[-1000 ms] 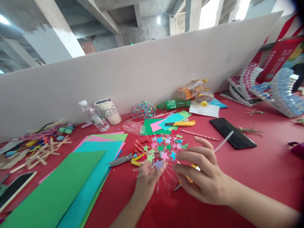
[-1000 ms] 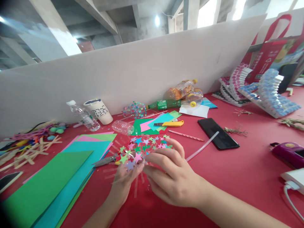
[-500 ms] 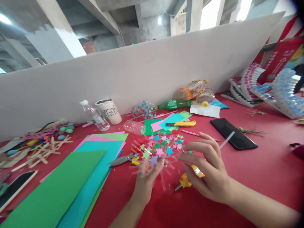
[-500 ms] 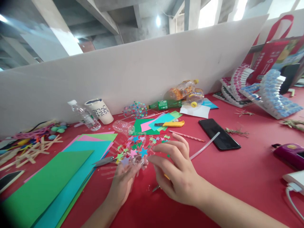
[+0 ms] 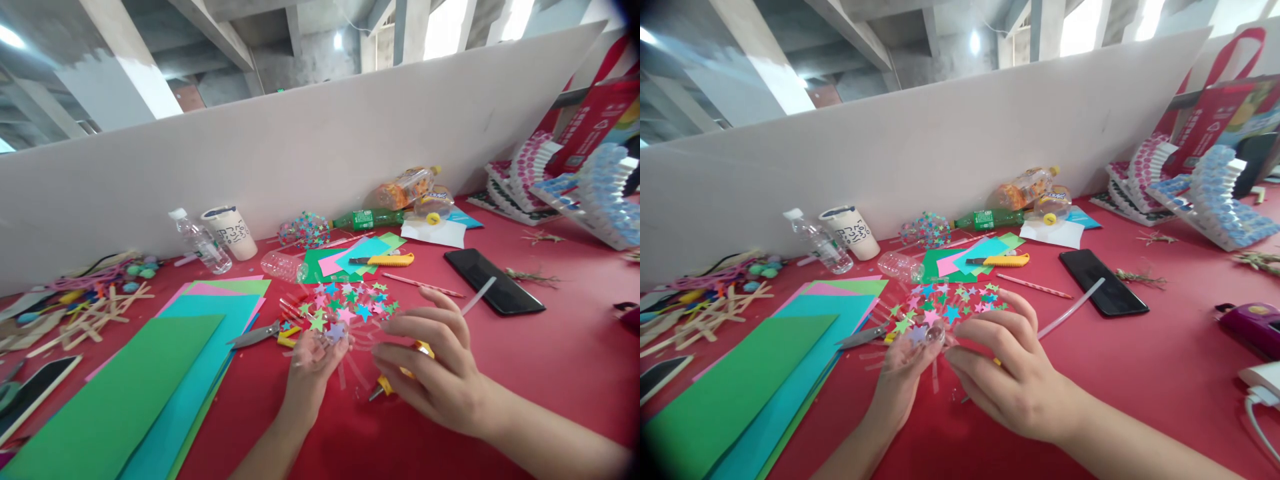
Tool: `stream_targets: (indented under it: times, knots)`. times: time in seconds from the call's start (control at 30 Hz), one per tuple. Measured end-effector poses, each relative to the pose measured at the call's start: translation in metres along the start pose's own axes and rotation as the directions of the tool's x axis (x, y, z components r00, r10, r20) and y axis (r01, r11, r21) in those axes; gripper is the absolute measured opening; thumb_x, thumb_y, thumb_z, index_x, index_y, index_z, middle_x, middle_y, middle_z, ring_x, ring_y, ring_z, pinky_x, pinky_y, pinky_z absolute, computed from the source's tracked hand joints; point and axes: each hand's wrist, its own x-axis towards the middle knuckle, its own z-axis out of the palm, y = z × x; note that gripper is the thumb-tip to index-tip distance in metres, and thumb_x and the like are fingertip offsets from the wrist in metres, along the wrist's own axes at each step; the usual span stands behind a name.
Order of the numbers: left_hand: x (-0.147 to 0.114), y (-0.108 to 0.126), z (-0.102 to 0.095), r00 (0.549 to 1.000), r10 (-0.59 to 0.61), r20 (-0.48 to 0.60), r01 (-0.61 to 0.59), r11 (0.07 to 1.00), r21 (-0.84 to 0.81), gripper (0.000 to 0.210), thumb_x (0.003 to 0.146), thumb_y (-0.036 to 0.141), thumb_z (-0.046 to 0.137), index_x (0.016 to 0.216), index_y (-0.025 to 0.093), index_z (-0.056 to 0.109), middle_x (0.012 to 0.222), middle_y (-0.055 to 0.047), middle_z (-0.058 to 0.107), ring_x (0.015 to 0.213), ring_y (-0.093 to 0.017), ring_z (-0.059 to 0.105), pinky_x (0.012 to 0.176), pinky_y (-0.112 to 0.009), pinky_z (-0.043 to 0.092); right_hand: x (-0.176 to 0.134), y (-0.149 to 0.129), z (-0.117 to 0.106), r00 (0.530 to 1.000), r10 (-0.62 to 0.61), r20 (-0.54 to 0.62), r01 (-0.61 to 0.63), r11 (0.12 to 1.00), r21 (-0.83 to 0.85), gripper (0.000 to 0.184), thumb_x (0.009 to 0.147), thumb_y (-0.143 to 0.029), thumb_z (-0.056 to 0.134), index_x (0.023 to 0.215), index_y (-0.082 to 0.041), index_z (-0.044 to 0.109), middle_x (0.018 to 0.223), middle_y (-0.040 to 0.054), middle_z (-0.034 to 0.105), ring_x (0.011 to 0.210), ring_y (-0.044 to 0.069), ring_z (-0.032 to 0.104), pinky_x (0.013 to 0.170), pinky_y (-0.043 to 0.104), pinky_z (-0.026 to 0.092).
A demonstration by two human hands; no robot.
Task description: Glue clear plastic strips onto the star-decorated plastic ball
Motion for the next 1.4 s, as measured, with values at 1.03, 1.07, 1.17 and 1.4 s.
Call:
stream_targets:
  times: [1.03, 1.07, 1.17, 1.4]
  knots:
    - [-0.0002, -0.001, -0.0024, 1.0, 0.004, 0.012, -0.005, 0.994, 0.107, 0.035, 0.07, 0.034, 0.077, 0.099, 0.019, 0.063, 0.091, -0.005, 0.075, 0.09, -0.021, 0.068, 0.083, -0.031, 0.05, 0.0022, -0.0002, 0.0, 0.999, -0.025, 0.029, 0.027, 0.997, -0.066, 0.017, 0.083, -0.015, 0.063, 0.098, -0.021, 0.067, 0.099, 0.0042, 0.066, 0.096, 0.02, 0.055, 0.107, 0.052, 0.03]
    - [-0.0003, -0.0002, -0.0016, 1.0, 0.006, 0.016, -0.008, 0.995, 0.099, 0.036, 0.071, 0.034, 0.077, 0.101, 0.019, 0.062, 0.09, -0.005, 0.074, 0.089, -0.021, 0.068, 0.083, -0.031, 0.049, 0.0018, 0.0, 0.0005, 0.999, -0.03, 0.045, 0.033, 0.997, -0.068, 0.018, 0.083, -0.018, 0.064, 0.101, -0.021, 0.067, 0.1, 0.0042, 0.066, 0.098, 0.02, 0.054, 0.107, 0.052, 0.029]
    - [-0.0009, 0.0028, 0.0015, 0.999, 0.015, 0.039, -0.017, 0.998, 0.058, 0.036, 0.072, 0.032, 0.076, 0.102, 0.018, 0.062, 0.085, -0.004, 0.074, 0.085, -0.02, 0.067, 0.083, -0.032, 0.049, 0.0001, 0.0014, 0.0023, 0.997, -0.035, 0.075, 0.041, 0.996, -0.077, 0.025, 0.081, -0.021, 0.067, 0.106, -0.021, 0.066, 0.104, 0.0045, 0.066, 0.101, 0.021, 0.053, 0.109, 0.053, 0.027]
    - [-0.0022, 0.0043, 0.0028, 0.998, -0.005, 0.055, 0.004, 1.0, 0.014, 0.033, 0.074, 0.03, 0.074, 0.101, 0.017, 0.061, 0.093, -0.005, 0.074, 0.09, -0.019, 0.068, 0.087, -0.031, 0.049, 0.0025, 0.0026, 0.0023, 0.998, -0.043, 0.037, 0.046, 0.994, -0.095, 0.018, 0.083, -0.017, 0.067, 0.1, -0.02, 0.067, 0.096, 0.0004, 0.07, 0.098, 0.017, 0.052, 0.112, 0.048, 0.025]
